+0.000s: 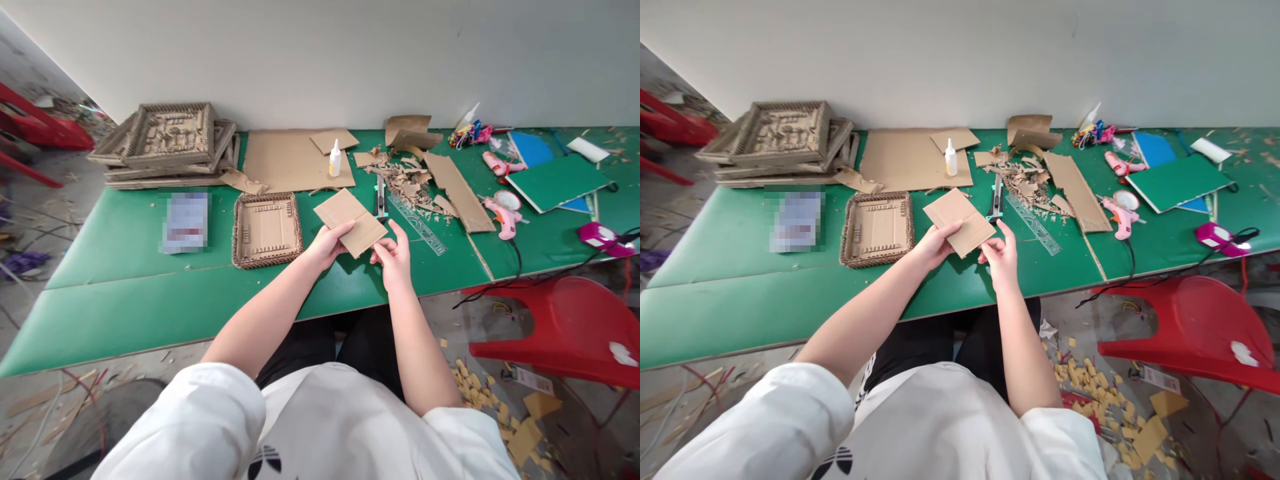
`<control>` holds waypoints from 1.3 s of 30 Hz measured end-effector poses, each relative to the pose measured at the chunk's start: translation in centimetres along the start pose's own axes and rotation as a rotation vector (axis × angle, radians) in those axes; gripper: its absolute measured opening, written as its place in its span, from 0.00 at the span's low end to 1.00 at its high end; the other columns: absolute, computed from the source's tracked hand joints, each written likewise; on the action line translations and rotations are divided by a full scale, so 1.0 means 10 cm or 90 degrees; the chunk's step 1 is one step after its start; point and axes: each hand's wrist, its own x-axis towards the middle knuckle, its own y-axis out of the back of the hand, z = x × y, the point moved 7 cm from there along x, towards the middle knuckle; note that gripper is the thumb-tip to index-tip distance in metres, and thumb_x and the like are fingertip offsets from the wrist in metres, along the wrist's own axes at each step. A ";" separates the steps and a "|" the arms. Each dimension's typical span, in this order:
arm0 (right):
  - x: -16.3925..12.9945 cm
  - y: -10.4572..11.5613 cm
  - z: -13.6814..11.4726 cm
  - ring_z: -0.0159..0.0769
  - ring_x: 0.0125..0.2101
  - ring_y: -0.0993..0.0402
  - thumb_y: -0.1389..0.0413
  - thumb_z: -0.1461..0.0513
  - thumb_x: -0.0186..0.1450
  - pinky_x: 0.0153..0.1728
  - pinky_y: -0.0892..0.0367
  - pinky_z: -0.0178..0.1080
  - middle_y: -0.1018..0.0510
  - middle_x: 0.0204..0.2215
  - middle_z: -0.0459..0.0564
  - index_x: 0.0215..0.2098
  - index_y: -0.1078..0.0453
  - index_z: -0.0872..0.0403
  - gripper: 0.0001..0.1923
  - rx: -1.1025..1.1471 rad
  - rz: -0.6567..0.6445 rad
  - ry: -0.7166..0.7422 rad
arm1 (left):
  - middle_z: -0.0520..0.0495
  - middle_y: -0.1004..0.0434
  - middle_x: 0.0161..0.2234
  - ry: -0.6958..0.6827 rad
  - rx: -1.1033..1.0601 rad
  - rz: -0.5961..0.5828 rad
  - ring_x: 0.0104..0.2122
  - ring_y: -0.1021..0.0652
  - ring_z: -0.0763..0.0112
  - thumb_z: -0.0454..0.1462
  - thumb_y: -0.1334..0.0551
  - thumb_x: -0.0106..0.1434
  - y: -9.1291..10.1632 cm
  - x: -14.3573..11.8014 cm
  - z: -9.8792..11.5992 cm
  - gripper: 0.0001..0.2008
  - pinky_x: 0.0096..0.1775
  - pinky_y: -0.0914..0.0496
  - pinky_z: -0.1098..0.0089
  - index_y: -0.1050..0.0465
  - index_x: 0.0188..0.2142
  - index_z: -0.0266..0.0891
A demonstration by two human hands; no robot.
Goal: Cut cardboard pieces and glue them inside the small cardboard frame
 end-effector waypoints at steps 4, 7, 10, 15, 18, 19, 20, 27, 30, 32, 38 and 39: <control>0.01 0.00 0.02 0.22 0.15 0.35 0.41 0.62 0.52 0.17 0.38 0.29 0.27 0.23 0.34 0.56 0.43 0.46 0.33 0.016 -0.004 -0.001 | 0.41 0.25 0.47 0.010 -0.013 -0.013 0.43 0.23 0.60 0.39 0.33 0.52 -0.02 -0.01 -0.01 0.21 0.40 0.24 0.61 0.30 0.47 0.38; 0.01 0.00 0.01 0.22 0.15 0.35 0.41 0.62 0.52 0.17 0.38 0.29 0.26 0.23 0.35 0.56 0.44 0.46 0.34 0.024 -0.008 -0.003 | 0.41 0.25 0.48 0.009 -0.026 -0.016 0.43 0.23 0.60 0.38 0.34 0.53 -0.02 -0.01 -0.01 0.22 0.41 0.24 0.60 0.30 0.47 0.38; 0.01 0.00 0.01 0.22 0.15 0.35 0.41 0.62 0.52 0.17 0.38 0.29 0.27 0.24 0.35 0.56 0.44 0.45 0.34 0.031 -0.015 -0.013 | 0.41 0.25 0.46 0.010 -0.029 -0.026 0.41 0.22 0.62 0.38 0.34 0.53 -0.03 0.00 -0.02 0.20 0.41 0.25 0.61 0.30 0.47 0.37; 0.00 -0.03 0.01 0.22 0.15 0.36 0.40 0.63 0.50 0.17 0.38 0.29 0.27 0.23 0.34 0.54 0.43 0.45 0.34 0.077 -0.027 -0.046 | 0.43 0.24 0.43 0.014 -0.045 -0.039 0.36 0.22 0.65 0.37 0.35 0.54 -0.05 0.00 -0.02 0.18 0.39 0.25 0.63 0.30 0.46 0.36; 0.00 -0.04 0.02 0.22 0.15 0.36 0.40 0.63 0.50 0.16 0.39 0.29 0.26 0.23 0.34 0.53 0.42 0.45 0.33 0.104 -0.039 -0.058 | 0.43 0.23 0.41 0.020 -0.058 -0.039 0.35 0.22 0.67 0.36 0.35 0.55 -0.06 -0.02 -0.02 0.17 0.36 0.25 0.66 0.30 0.44 0.35; 0.00 -0.04 0.02 0.22 0.15 0.36 0.40 0.63 0.50 0.16 0.39 0.29 0.26 0.22 0.34 0.53 0.42 0.45 0.33 0.111 -0.044 -0.063 | 0.43 0.23 0.40 0.022 -0.061 -0.044 0.35 0.22 0.67 0.36 0.35 0.55 -0.07 -0.02 -0.01 0.17 0.35 0.25 0.66 0.30 0.44 0.35; 0.01 -0.04 0.03 0.22 0.14 0.36 0.39 0.63 0.50 0.16 0.39 0.29 0.26 0.22 0.34 0.53 0.41 0.44 0.33 0.118 -0.049 -0.070 | 0.42 0.23 0.41 0.023 -0.063 -0.049 0.35 0.22 0.66 0.35 0.36 0.55 -0.07 -0.03 -0.01 0.16 0.35 0.25 0.67 0.30 0.44 0.35; 0.02 -0.05 0.06 0.22 0.14 0.37 0.40 0.64 0.49 0.15 0.39 0.27 0.26 0.21 0.34 0.51 0.40 0.44 0.32 0.158 -0.081 -0.104 | 0.41 0.24 0.43 0.020 -0.067 -0.069 0.36 0.22 0.65 0.36 0.36 0.55 -0.10 -0.05 0.01 0.17 0.37 0.25 0.65 0.30 0.45 0.35; 0.01 -0.07 0.05 0.21 0.14 0.37 0.40 0.65 0.48 0.14 0.40 0.26 0.26 0.20 0.34 0.51 0.40 0.44 0.32 0.171 -0.081 -0.113 | 0.41 0.24 0.43 0.015 -0.065 -0.073 0.36 0.22 0.65 0.36 0.35 0.55 -0.11 -0.06 0.01 0.17 0.37 0.25 0.66 0.30 0.45 0.35; 0.01 -0.07 0.05 0.21 0.14 0.37 0.40 0.65 0.48 0.14 0.40 0.26 0.27 0.20 0.34 0.51 0.39 0.45 0.32 0.174 -0.082 -0.116 | 0.41 0.24 0.43 0.010 -0.062 -0.074 0.37 0.22 0.65 0.36 0.35 0.55 -0.11 -0.06 0.02 0.17 0.38 0.25 0.65 0.30 0.45 0.35; 0.01 -0.07 0.06 0.21 0.14 0.37 0.41 0.66 0.49 0.15 0.39 0.26 0.27 0.21 0.34 0.51 0.40 0.45 0.31 0.167 -0.099 -0.110 | 0.40 0.24 0.43 -0.005 -0.059 -0.070 0.37 0.22 0.64 0.37 0.35 0.55 -0.09 -0.03 0.01 0.18 0.39 0.25 0.65 0.30 0.45 0.35; 0.01 -0.07 0.06 0.21 0.14 0.37 0.41 0.65 0.50 0.15 0.39 0.27 0.27 0.21 0.34 0.51 0.40 0.44 0.31 0.164 -0.100 -0.110 | 0.40 0.24 0.43 -0.007 -0.059 -0.069 0.37 0.22 0.64 0.37 0.35 0.55 -0.09 -0.03 0.01 0.18 0.39 0.25 0.65 0.30 0.45 0.35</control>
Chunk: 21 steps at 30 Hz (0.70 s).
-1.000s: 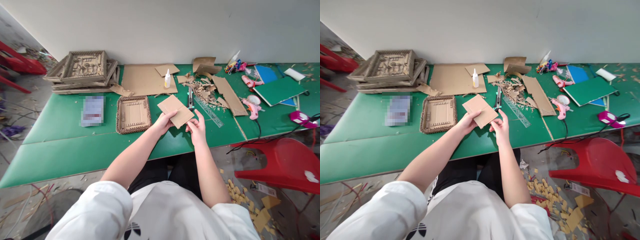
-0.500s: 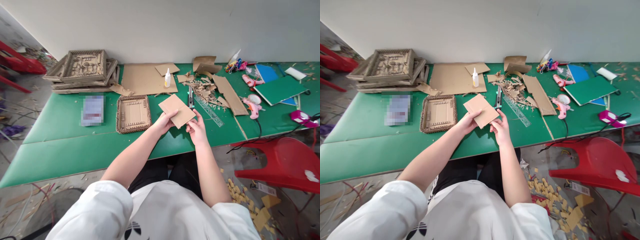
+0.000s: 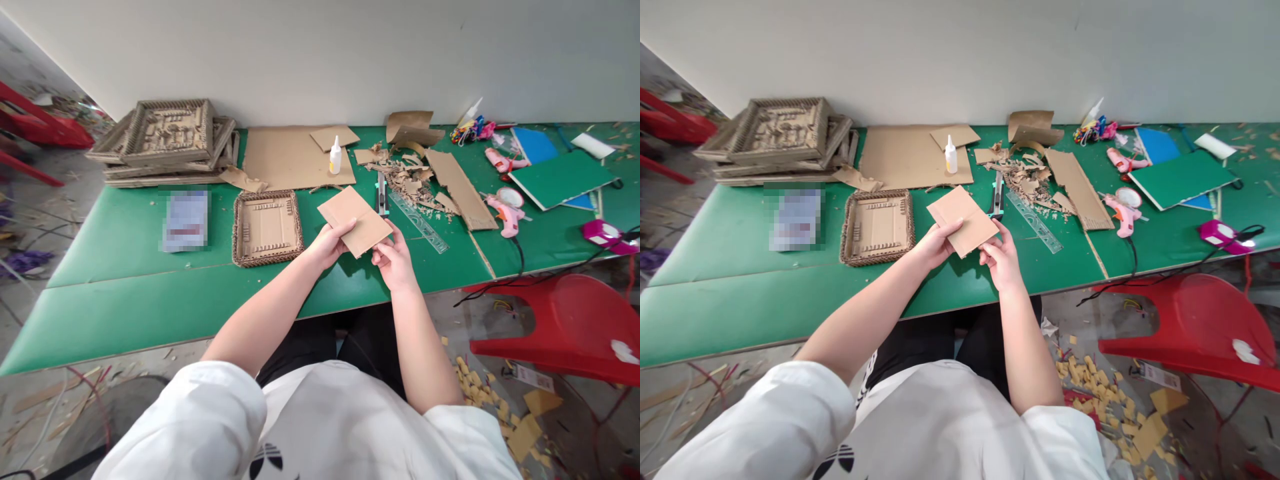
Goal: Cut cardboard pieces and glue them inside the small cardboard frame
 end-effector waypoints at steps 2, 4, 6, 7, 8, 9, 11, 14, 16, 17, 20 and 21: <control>0.00 0.01 0.00 0.22 0.14 0.37 0.41 0.65 0.49 0.15 0.39 0.27 0.27 0.21 0.34 0.51 0.40 0.44 0.31 -0.006 0.002 -0.001 | 0.40 0.23 0.42 -0.003 0.000 0.003 0.37 0.21 0.65 0.37 0.35 0.55 0.00 0.00 0.00 0.18 0.38 0.25 0.66 0.30 0.45 0.34; 0.00 0.01 0.00 0.22 0.14 0.37 0.41 0.65 0.49 0.15 0.39 0.28 0.27 0.21 0.34 0.51 0.40 0.44 0.31 -0.009 0.007 -0.001 | 0.41 0.23 0.41 -0.002 -0.002 0.009 0.36 0.21 0.65 0.36 0.35 0.55 0.00 0.00 0.00 0.17 0.37 0.25 0.67 0.30 0.44 0.34; -0.01 -0.01 -0.01 0.22 0.14 0.37 0.40 0.65 0.49 0.15 0.39 0.28 0.27 0.21 0.34 0.51 0.40 0.45 0.32 -0.015 0.006 0.000 | 0.41 0.23 0.41 0.000 -0.005 0.020 0.36 0.22 0.66 0.36 0.35 0.55 0.01 0.01 0.00 0.17 0.37 0.25 0.66 0.30 0.44 0.34; -0.02 -0.01 -0.02 0.22 0.14 0.37 0.40 0.65 0.50 0.16 0.40 0.28 0.27 0.21 0.34 0.52 0.40 0.45 0.32 -0.020 0.004 0.004 | 0.42 0.23 0.41 -0.001 -0.010 0.032 0.36 0.22 0.66 0.36 0.35 0.55 0.02 0.01 0.01 0.17 0.38 0.25 0.65 0.30 0.44 0.35; -0.02 -0.02 -0.02 0.22 0.14 0.37 0.40 0.65 0.50 0.16 0.40 0.28 0.27 0.21 0.34 0.52 0.40 0.45 0.32 -0.027 0.003 0.010 | 0.43 0.23 0.41 -0.005 -0.016 0.048 0.36 0.22 0.66 0.36 0.35 0.55 0.05 0.02 0.03 0.17 0.39 0.25 0.65 0.31 0.44 0.35; -0.03 -0.03 -0.03 0.22 0.14 0.36 0.40 0.65 0.51 0.16 0.39 0.28 0.27 0.21 0.34 0.52 0.40 0.45 0.31 -0.035 0.004 0.017 | 0.44 0.23 0.41 -0.012 -0.024 0.066 0.36 0.22 0.67 0.37 0.35 0.55 0.07 0.03 0.04 0.17 0.40 0.25 0.65 0.31 0.44 0.36; -0.04 -0.02 -0.04 0.22 0.15 0.36 0.40 0.64 0.51 0.17 0.39 0.28 0.27 0.22 0.35 0.53 0.41 0.46 0.31 -0.054 0.020 0.030 | 0.45 0.24 0.41 -0.032 -0.039 0.097 0.37 0.22 0.68 0.37 0.35 0.55 0.13 0.04 0.09 0.17 0.41 0.25 0.65 0.31 0.44 0.37; -0.03 0.01 -0.04 0.22 0.16 0.35 0.39 0.62 0.52 0.17 0.38 0.28 0.26 0.23 0.35 0.52 0.40 0.46 0.30 -0.073 0.062 0.036 | 0.46 0.24 0.41 -0.047 -0.040 0.105 0.35 0.22 0.70 0.37 0.35 0.55 0.15 0.05 0.13 0.16 0.39 0.25 0.67 0.31 0.43 0.38; -0.03 0.03 -0.02 0.23 0.16 0.34 0.40 0.59 0.52 0.17 0.36 0.29 0.26 0.23 0.37 0.48 0.36 0.48 0.24 -0.078 0.080 0.034 | 0.45 0.24 0.40 -0.040 -0.028 0.090 0.35 0.23 0.70 0.36 0.35 0.55 0.12 0.03 0.12 0.16 0.38 0.25 0.67 0.30 0.43 0.37; -0.03 0.03 -0.01 0.23 0.16 0.33 0.40 0.58 0.53 0.17 0.35 0.29 0.26 0.23 0.38 0.44 0.34 0.49 0.21 -0.085 0.086 0.031 | 0.45 0.24 0.40 -0.036 -0.021 0.082 0.35 0.23 0.70 0.36 0.35 0.55 0.10 0.02 0.12 0.15 0.37 0.25 0.67 0.30 0.43 0.37; -0.04 0.02 0.02 0.24 0.18 0.32 0.40 0.55 0.53 0.18 0.33 0.29 0.25 0.22 0.41 0.34 0.30 0.53 0.13 -0.120 0.096 0.017 | 0.44 0.24 0.41 -0.035 0.002 0.074 0.34 0.23 0.69 0.36 0.35 0.55 0.05 -0.01 0.11 0.16 0.35 0.25 0.67 0.30 0.43 0.36; -0.04 0.02 0.03 0.24 0.18 0.31 0.40 0.54 0.53 0.18 0.32 0.29 0.25 0.22 0.42 0.31 0.30 0.54 0.13 -0.131 0.098 0.015 | 0.44 0.24 0.41 -0.038 0.011 0.074 0.34 0.23 0.69 0.37 0.35 0.55 0.05 -0.02 0.11 0.15 0.34 0.25 0.67 0.30 0.43 0.36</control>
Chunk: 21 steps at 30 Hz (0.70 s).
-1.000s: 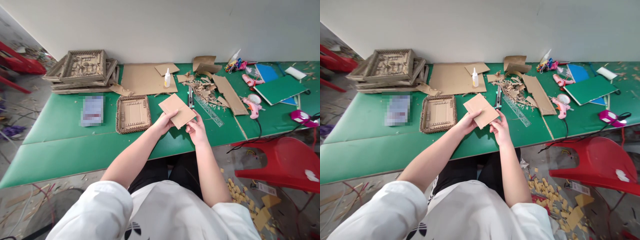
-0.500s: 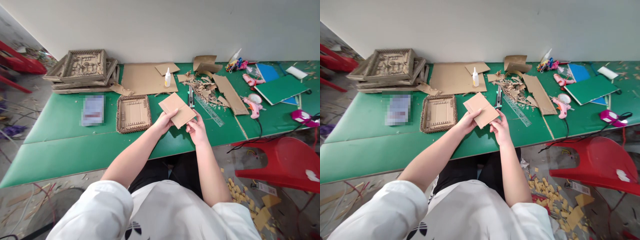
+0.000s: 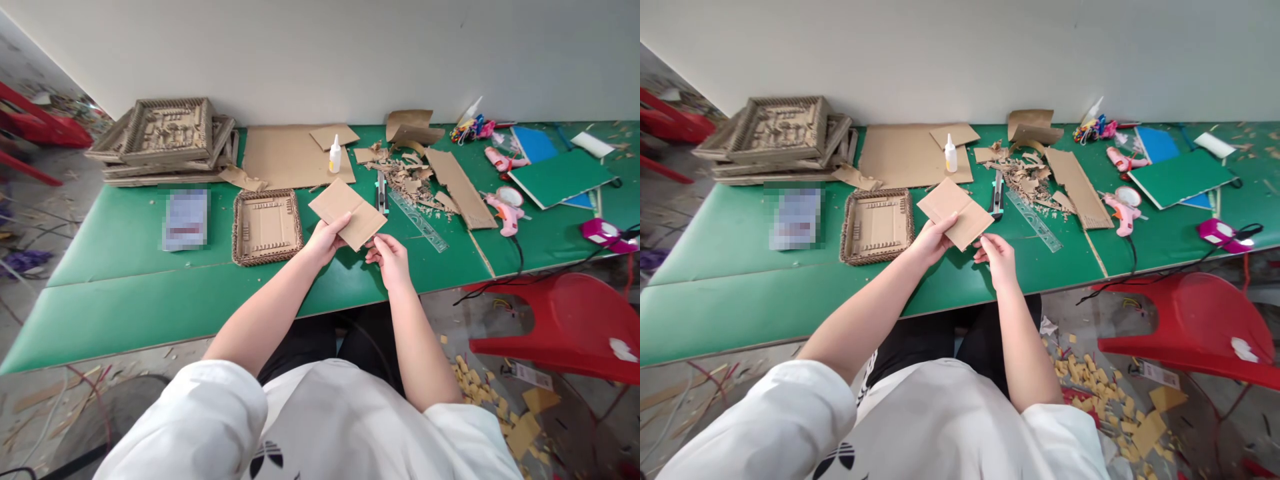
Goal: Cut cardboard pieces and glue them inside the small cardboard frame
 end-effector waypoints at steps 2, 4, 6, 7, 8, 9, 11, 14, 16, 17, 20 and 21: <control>0.00 -0.01 0.01 0.24 0.18 0.31 0.39 0.53 0.52 0.17 0.32 0.29 0.25 0.22 0.43 0.27 0.30 0.55 0.13 -0.012 0.000 0.001 | 0.44 0.24 0.41 -0.007 0.022 -0.004 0.34 0.23 0.69 0.37 0.35 0.54 -0.01 -0.01 0.01 0.16 0.33 0.25 0.67 0.30 0.42 0.36; 0.00 -0.01 0.01 0.24 0.17 0.32 0.40 0.53 0.53 0.16 0.33 0.29 0.25 0.22 0.44 0.26 0.30 0.55 0.13 -0.018 -0.004 0.003 | 0.44 0.24 0.41 -0.013 0.043 -0.009 0.34 0.23 0.68 0.38 0.34 0.53 -0.01 -0.02 0.01 0.16 0.34 0.25 0.66 0.29 0.42 0.36; 0.00 -0.02 0.02 0.24 0.17 0.32 0.40 0.53 0.53 0.16 0.33 0.29 0.25 0.22 0.44 0.25 0.30 0.55 0.13 -0.027 -0.008 0.005 | 0.44 0.24 0.40 -0.017 0.061 -0.009 0.34 0.23 0.67 0.39 0.34 0.53 -0.01 -0.02 0.01 0.17 0.36 0.26 0.65 0.29 0.42 0.36; 0.00 -0.02 0.02 0.24 0.17 0.32 0.41 0.53 0.54 0.16 0.33 0.28 0.25 0.21 0.44 0.24 0.30 0.55 0.13 -0.032 -0.010 0.006 | 0.44 0.24 0.40 -0.019 0.069 -0.008 0.34 0.23 0.67 0.39 0.34 0.52 -0.01 -0.02 0.01 0.17 0.36 0.26 0.64 0.29 0.42 0.36; 0.00 -0.02 0.02 0.24 0.17 0.32 0.41 0.54 0.54 0.16 0.33 0.28 0.25 0.21 0.44 0.24 0.30 0.55 0.12 -0.038 -0.011 0.008 | 0.44 0.23 0.40 -0.020 0.075 -0.007 0.34 0.23 0.67 0.39 0.33 0.52 0.00 -0.02 0.01 0.17 0.37 0.26 0.64 0.29 0.41 0.36; 0.00 -0.02 0.02 0.24 0.17 0.32 0.42 0.54 0.54 0.16 0.33 0.28 0.25 0.21 0.44 0.24 0.31 0.55 0.12 -0.043 -0.011 0.009 | 0.44 0.23 0.40 -0.020 0.081 -0.006 0.35 0.23 0.66 0.40 0.33 0.52 0.00 -0.02 0.00 0.17 0.37 0.26 0.65 0.29 0.41 0.36; 0.00 -0.01 0.02 0.24 0.16 0.32 0.42 0.54 0.54 0.15 0.33 0.28 0.26 0.20 0.44 0.23 0.31 0.55 0.12 -0.054 -0.008 0.012 | 0.43 0.23 0.40 -0.020 0.090 -0.007 0.35 0.23 0.66 0.40 0.33 0.52 -0.01 -0.03 0.01 0.18 0.36 0.26 0.65 0.29 0.42 0.36; 0.00 0.00 0.02 0.25 0.16 0.33 0.42 0.54 0.54 0.13 0.34 0.28 0.27 0.19 0.43 0.22 0.32 0.55 0.12 -0.068 -0.002 0.017 | 0.43 0.23 0.41 -0.017 0.095 -0.011 0.36 0.23 0.65 0.41 0.33 0.52 -0.02 -0.04 0.01 0.18 0.36 0.26 0.66 0.29 0.42 0.36; -0.01 0.00 0.02 0.25 0.15 0.33 0.43 0.55 0.55 0.12 0.35 0.28 0.27 0.18 0.43 0.22 0.32 0.55 0.12 -0.074 0.000 0.019 | 0.42 0.24 0.42 -0.013 0.093 -0.012 0.36 0.23 0.65 0.41 0.33 0.51 -0.02 -0.04 0.00 0.19 0.36 0.26 0.66 0.29 0.42 0.36; -0.01 0.00 0.01 0.25 0.15 0.33 0.44 0.55 0.55 0.12 0.35 0.28 0.27 0.18 0.43 0.22 0.32 0.55 0.11 -0.076 0.000 0.018 | 0.42 0.24 0.42 -0.010 0.092 -0.014 0.37 0.23 0.65 0.41 0.33 0.51 -0.02 -0.04 0.00 0.20 0.36 0.26 0.65 0.29 0.43 0.36; -0.01 0.00 0.01 0.26 0.14 0.34 0.45 0.56 0.55 0.11 0.36 0.29 0.28 0.17 0.43 0.21 0.33 0.55 0.11 -0.083 0.003 0.016 | 0.42 0.24 0.43 -0.008 0.088 -0.025 0.36 0.23 0.65 0.41 0.33 0.51 -0.03 -0.04 -0.01 0.20 0.34 0.26 0.66 0.29 0.43 0.36; -0.01 0.01 0.01 0.25 0.14 0.34 0.45 0.56 0.54 0.11 0.36 0.29 0.28 0.16 0.42 0.21 0.33 0.55 0.11 -0.085 0.005 0.015 | 0.42 0.24 0.42 -0.010 0.088 -0.028 0.36 0.23 0.65 0.41 0.33 0.51 -0.03 -0.04 -0.01 0.20 0.34 0.26 0.66 0.29 0.43 0.36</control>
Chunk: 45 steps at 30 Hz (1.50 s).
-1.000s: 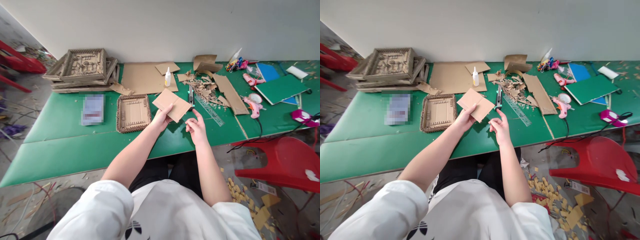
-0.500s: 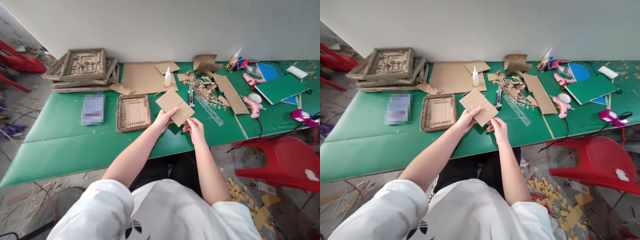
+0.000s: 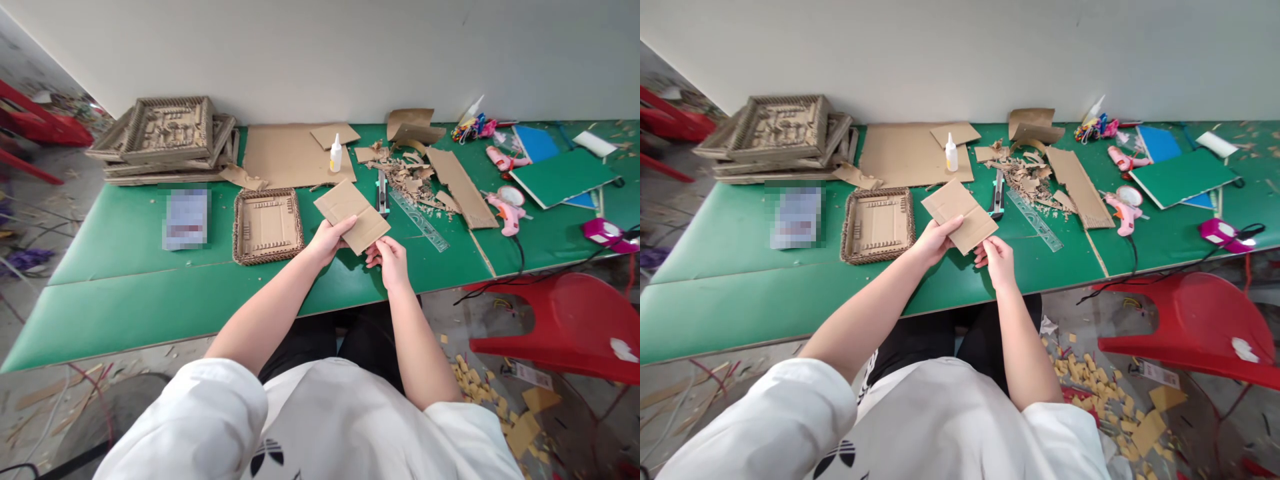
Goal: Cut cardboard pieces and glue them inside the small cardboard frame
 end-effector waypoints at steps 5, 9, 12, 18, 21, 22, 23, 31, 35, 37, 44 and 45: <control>0.01 0.02 0.00 0.24 0.11 0.36 0.46 0.58 0.53 0.11 0.37 0.28 0.30 0.13 0.40 0.20 0.33 0.54 0.09 -0.011 0.019 0.003 | 0.43 0.23 0.40 0.002 0.002 0.003 0.35 0.23 0.65 0.40 0.33 0.51 0.00 0.00 -0.01 0.19 0.36 0.26 0.63 0.29 0.42 0.36; 0.01 0.04 -0.01 0.23 0.10 0.39 0.46 0.60 0.51 0.11 0.41 0.28 0.31 0.10 0.40 0.17 0.34 0.54 0.08 -0.016 0.032 0.012 | 0.43 0.23 0.40 0.023 -0.017 0.003 0.35 0.22 0.65 0.38 0.34 0.53 -0.02 -0.01 -0.03 0.17 0.37 0.26 0.62 0.29 0.41 0.36; 0.02 0.06 -0.02 0.23 0.09 0.40 0.46 0.60 0.51 0.12 0.42 0.28 0.31 0.10 0.40 0.16 0.34 0.54 0.08 -0.012 0.035 0.020 | 0.44 0.23 0.39 0.037 -0.032 0.001 0.35 0.22 0.65 0.38 0.34 0.53 -0.02 -0.01 -0.05 0.16 0.39 0.26 0.60 0.29 0.41 0.36; 0.02 0.07 -0.01 0.23 0.10 0.40 0.46 0.60 0.50 0.12 0.42 0.29 0.31 0.10 0.41 0.16 0.33 0.54 0.08 0.019 0.034 0.013 | 0.44 0.23 0.39 0.040 -0.042 -0.011 0.35 0.23 0.66 0.39 0.34 0.53 -0.03 0.00 -0.07 0.16 0.38 0.26 0.62 0.29 0.42 0.37; 0.03 0.06 -0.01 0.24 0.09 0.40 0.46 0.60 0.49 0.11 0.42 0.29 0.31 0.10 0.41 0.16 0.33 0.54 0.07 0.039 0.037 0.003 | 0.44 0.24 0.40 0.019 -0.042 -0.019 0.35 0.23 0.67 0.40 0.34 0.53 -0.05 0.00 -0.07 0.17 0.37 0.26 0.63 0.28 0.42 0.37; 0.03 0.06 -0.02 0.24 0.09 0.40 0.46 0.60 0.49 0.11 0.42 0.29 0.31 0.10 0.41 0.15 0.33 0.54 0.07 0.045 0.038 0.000 | 0.44 0.24 0.41 0.014 -0.041 -0.021 0.35 0.23 0.66 0.40 0.33 0.53 -0.05 0.00 -0.07 0.17 0.37 0.26 0.63 0.28 0.42 0.37; 0.02 0.06 -0.03 0.24 0.09 0.40 0.46 0.60 0.48 0.11 0.43 0.29 0.31 0.10 0.41 0.15 0.33 0.54 0.07 0.050 0.038 -0.002 | 0.44 0.24 0.41 0.009 -0.041 -0.023 0.36 0.23 0.66 0.41 0.33 0.52 -0.05 0.01 -0.07 0.18 0.38 0.26 0.63 0.28 0.42 0.37; 0.00 0.08 -0.07 0.23 0.10 0.41 0.44 0.59 0.49 0.11 0.45 0.28 0.33 0.11 0.40 0.19 0.33 0.54 0.07 0.103 0.047 0.000 | 0.46 0.23 0.41 -0.047 -0.115 0.089 0.39 0.23 0.67 0.39 0.34 0.54 0.18 0.11 0.09 0.18 0.40 0.25 0.66 0.30 0.44 0.39; 0.01 0.16 -0.07 0.23 0.10 0.42 0.45 0.56 0.53 0.10 0.47 0.28 0.34 0.11 0.38 0.23 0.34 0.54 0.09 0.126 0.107 0.020 | 0.46 0.23 0.40 -0.024 -0.149 0.083 0.38 0.22 0.67 0.39 0.33 0.54 0.17 0.11 0.06 0.20 0.38 0.24 0.68 0.31 0.46 0.39; 0.00 0.29 -0.10 0.22 0.09 0.45 0.47 0.54 0.56 0.10 0.50 0.27 0.38 0.10 0.36 0.23 0.37 0.53 0.12 0.154 0.201 0.054 | 0.46 0.23 0.40 -0.013 -0.154 0.082 0.38 0.22 0.67 0.38 0.34 0.55 0.16 0.10 0.04 0.20 0.38 0.24 0.68 0.32 0.47 0.39; 0.00 0.40 -0.13 0.22 0.18 0.31 0.42 0.61 0.52 0.15 0.38 0.27 0.23 0.35 0.42 0.49 0.38 0.48 0.26 0.111 0.275 0.113 | 0.47 0.23 0.41 -0.011 -0.167 0.070 0.36 0.22 0.70 0.37 0.36 0.57 0.14 0.10 0.03 0.16 0.41 0.25 0.67 0.32 0.45 0.39; 0.00 0.36 -0.12 0.23 0.20 0.31 0.42 0.60 0.53 0.16 0.37 0.27 0.23 0.35 0.42 0.48 0.36 0.48 0.23 0.072 0.247 0.109 | 0.47 0.23 0.41 -0.016 -0.165 0.070 0.36 0.22 0.71 0.37 0.36 0.56 0.13 0.10 0.04 0.16 0.41 0.25 0.67 0.32 0.45 0.39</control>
